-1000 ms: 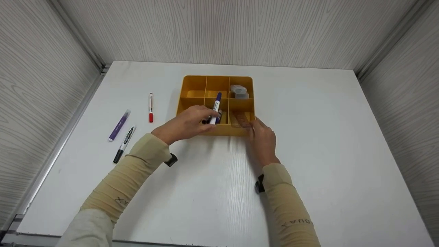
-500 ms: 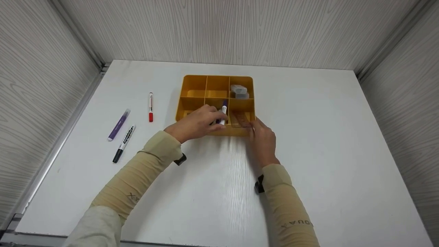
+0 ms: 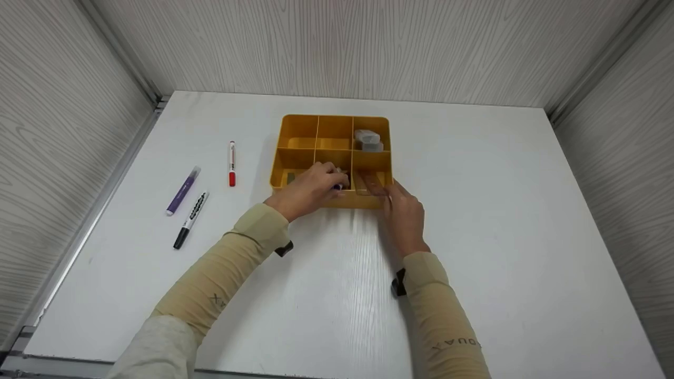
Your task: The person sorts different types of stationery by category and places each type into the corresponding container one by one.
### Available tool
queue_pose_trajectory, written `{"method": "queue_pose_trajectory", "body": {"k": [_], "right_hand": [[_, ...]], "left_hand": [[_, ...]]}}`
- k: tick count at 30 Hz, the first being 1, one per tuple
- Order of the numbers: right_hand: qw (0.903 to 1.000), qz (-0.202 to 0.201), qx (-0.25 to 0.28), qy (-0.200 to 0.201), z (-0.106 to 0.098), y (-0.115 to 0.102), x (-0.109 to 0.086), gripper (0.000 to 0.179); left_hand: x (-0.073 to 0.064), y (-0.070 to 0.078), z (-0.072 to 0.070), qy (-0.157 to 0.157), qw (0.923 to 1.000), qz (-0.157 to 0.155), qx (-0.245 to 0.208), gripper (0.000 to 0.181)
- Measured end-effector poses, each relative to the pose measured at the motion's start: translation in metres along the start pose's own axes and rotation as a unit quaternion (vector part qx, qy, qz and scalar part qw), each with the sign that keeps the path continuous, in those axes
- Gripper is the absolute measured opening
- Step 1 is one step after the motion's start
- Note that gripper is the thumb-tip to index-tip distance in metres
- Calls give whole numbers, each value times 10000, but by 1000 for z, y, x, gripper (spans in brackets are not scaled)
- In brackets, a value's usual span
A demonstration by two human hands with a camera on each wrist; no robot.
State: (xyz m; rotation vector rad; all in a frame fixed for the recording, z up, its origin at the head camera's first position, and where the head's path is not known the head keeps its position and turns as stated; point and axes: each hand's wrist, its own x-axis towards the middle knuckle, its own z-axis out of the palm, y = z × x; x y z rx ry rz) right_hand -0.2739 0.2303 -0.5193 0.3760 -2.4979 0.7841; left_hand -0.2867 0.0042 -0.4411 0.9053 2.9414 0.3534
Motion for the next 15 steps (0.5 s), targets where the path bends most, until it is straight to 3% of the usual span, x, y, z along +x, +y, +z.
{"method": "queue_pose_trajectory", "body": {"k": [5,9,15], "right_hand": [[10000,53,47,-39,0,0,0,16],[9999,124,75,-57,0,0,0,16],[9999,108,99,-26,0,1,1,16]], "left_hand": [[4,6,8,309,9975,-273,580,37],[2,9,12,446,9974,-297,491,40],[-6,5,8,707,9973,-44,207,43]]}}
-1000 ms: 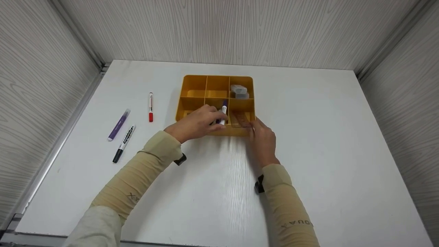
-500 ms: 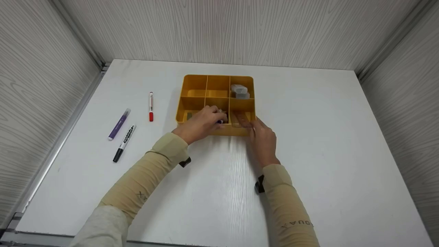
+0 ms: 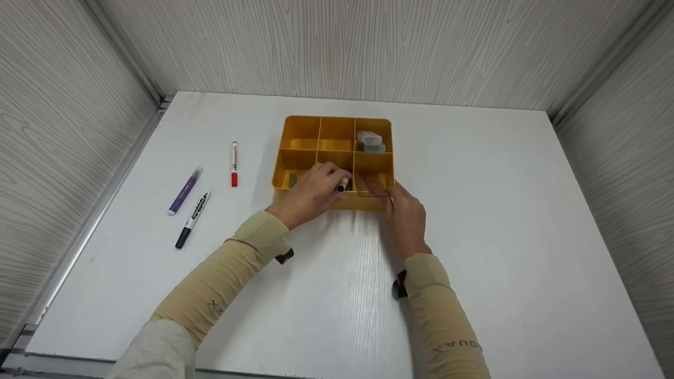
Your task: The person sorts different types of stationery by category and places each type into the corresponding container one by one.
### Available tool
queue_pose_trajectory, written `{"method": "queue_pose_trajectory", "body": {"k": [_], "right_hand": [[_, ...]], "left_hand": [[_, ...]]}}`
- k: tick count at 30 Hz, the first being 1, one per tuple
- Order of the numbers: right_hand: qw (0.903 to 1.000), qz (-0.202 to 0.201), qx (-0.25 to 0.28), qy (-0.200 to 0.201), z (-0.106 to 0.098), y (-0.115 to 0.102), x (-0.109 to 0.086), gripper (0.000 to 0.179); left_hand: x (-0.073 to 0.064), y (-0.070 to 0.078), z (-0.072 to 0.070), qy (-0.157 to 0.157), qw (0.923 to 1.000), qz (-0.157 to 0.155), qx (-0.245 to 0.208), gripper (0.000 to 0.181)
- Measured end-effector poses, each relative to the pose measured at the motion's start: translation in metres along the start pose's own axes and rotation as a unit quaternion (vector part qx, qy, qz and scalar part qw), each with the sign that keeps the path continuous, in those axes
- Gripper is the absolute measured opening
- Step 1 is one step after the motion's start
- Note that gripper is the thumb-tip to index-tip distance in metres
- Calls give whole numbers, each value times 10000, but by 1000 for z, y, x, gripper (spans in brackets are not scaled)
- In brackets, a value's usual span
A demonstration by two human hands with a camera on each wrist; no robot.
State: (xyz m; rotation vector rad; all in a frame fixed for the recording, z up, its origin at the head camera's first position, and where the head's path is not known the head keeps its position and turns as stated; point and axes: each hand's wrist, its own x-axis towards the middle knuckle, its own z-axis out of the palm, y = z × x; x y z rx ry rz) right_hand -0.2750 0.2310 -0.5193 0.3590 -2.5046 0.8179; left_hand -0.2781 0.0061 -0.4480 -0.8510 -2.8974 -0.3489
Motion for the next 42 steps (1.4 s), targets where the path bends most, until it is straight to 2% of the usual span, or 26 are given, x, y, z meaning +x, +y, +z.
{"method": "queue_pose_trajectory", "body": {"k": [6,10,13,22,27,32,37,42], "right_hand": [[10000,-54,29,14,0,-1,0,15],[10000,-50,-3,-22,0,-1,0,14],[10000,-69,-20,-47,-1,-1,0,12],[9999,-96,10,-59,-3,1,1,16],[9999,-109,-24,-25,-2,3,1,14],[9999,-125,20,-16,0,1,2,14],[9999,-160,44,-20,2,1,2,14],[9998,-180,-61,-4,2,2,4,11]], "left_hand": [[-12,-9,-15,331,9987,197,-344,41],[-22,-19,-24,410,9972,101,-616,40],[-30,-30,-28,478,9960,-89,-754,39],[-55,-59,-30,847,9918,-223,-926,38],[-68,-71,-29,718,9891,-773,-1025,40],[-86,-88,-29,614,9794,-1455,-1255,41],[-110,-112,-29,771,9723,-1830,-1235,38],[-134,-133,-26,1153,9645,-2047,-1205,35]]}}
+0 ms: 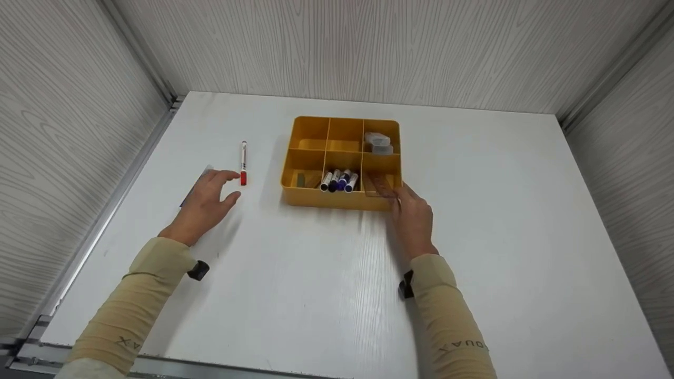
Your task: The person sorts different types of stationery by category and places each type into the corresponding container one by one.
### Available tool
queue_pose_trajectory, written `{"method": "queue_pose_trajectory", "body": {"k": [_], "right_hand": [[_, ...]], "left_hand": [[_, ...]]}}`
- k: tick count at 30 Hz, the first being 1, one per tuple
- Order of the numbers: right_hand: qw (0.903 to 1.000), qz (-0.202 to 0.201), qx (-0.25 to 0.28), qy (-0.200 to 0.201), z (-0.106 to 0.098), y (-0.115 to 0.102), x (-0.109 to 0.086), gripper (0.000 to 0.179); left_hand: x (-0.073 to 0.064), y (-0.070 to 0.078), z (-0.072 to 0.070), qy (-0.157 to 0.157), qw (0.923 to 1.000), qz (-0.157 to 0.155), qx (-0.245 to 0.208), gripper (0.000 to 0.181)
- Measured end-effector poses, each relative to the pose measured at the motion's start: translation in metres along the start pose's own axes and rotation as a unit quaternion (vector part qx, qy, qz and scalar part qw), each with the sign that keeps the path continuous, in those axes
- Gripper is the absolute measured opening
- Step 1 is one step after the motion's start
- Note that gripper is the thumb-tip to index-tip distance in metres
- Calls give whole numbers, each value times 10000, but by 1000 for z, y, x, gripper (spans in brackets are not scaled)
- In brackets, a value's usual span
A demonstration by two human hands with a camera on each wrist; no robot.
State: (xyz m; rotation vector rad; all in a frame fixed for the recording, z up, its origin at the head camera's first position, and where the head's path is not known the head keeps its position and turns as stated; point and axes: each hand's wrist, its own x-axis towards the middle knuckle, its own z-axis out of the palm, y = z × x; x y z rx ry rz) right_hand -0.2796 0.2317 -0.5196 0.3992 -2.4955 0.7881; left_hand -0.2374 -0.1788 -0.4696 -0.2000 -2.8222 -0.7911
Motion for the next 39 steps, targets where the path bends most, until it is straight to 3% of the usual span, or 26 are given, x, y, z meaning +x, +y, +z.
{"method": "queue_pose_trajectory", "body": {"k": [7,11,20,28,34,39], "right_hand": [[10000,28,-21,9,0,0,0,10],[10000,73,-27,-30,1,1,-1,11],[9997,224,-28,-133,2,0,-1,13],[9999,129,29,-63,1,-1,0,13],[9999,-76,87,82,0,-3,0,12],[10000,41,75,5,0,-2,0,12]], "left_hand": [[-22,-26,-4,-54,9987,-505,79,36],[-31,-36,-7,-140,9957,-884,240,37],[-47,-53,-9,-413,9878,-1398,543,40],[-56,-58,-4,-696,9861,-1425,496,40],[-55,-57,-2,-808,9849,-1458,467,42],[-53,-56,0,-949,9818,-1591,425,43]]}}
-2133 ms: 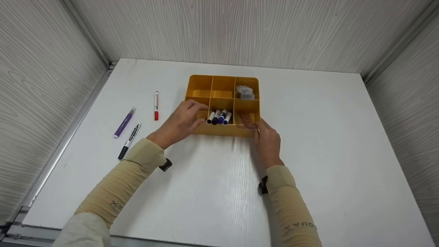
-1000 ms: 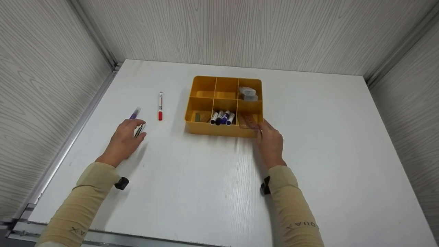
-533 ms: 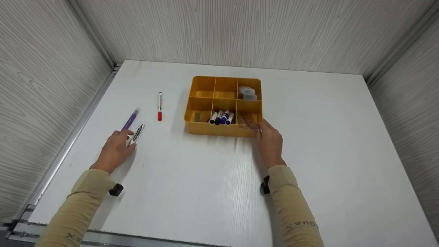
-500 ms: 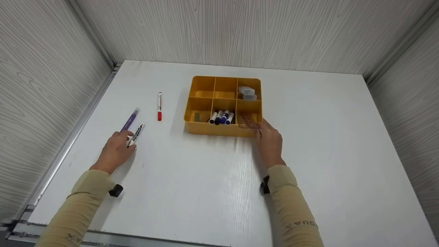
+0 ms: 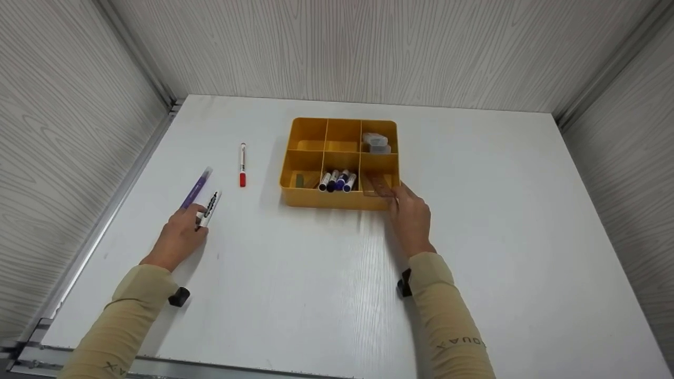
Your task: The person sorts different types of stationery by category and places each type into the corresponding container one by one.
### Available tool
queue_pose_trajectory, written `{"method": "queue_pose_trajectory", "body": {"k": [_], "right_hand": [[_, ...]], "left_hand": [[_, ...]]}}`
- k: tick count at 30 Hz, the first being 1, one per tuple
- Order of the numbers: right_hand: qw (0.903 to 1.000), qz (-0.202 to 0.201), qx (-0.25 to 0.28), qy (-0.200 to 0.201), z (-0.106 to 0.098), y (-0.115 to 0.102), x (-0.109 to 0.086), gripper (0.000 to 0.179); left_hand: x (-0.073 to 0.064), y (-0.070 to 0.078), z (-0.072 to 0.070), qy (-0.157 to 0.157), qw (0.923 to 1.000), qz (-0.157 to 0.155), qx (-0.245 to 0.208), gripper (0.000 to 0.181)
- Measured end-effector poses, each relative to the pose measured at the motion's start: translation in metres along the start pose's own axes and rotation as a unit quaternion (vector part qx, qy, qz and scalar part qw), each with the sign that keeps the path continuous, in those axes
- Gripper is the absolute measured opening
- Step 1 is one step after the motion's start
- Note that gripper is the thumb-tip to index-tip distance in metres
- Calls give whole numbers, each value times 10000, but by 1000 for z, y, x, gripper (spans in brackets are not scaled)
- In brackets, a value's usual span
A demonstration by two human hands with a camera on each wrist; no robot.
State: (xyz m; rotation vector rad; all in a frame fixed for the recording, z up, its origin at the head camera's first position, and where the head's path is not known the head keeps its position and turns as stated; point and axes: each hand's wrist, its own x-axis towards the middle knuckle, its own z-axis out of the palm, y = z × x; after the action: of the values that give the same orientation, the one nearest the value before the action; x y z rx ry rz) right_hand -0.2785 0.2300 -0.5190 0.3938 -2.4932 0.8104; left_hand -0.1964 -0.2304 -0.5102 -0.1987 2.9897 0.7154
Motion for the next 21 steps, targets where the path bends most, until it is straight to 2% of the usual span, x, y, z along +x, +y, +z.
{"method": "queue_pose_trajectory", "body": {"k": [7,14,21], "right_hand": [[9999,120,39,-102,1,1,-1,14],[10000,52,26,-24,3,3,-2,12],[10000,67,24,-41,2,1,-1,11]], "left_hand": [[0,5,1,-156,9986,-40,-512,42],[4,11,1,-129,9975,106,-682,41],[14,28,0,-177,9944,96,-1042,40]]}}
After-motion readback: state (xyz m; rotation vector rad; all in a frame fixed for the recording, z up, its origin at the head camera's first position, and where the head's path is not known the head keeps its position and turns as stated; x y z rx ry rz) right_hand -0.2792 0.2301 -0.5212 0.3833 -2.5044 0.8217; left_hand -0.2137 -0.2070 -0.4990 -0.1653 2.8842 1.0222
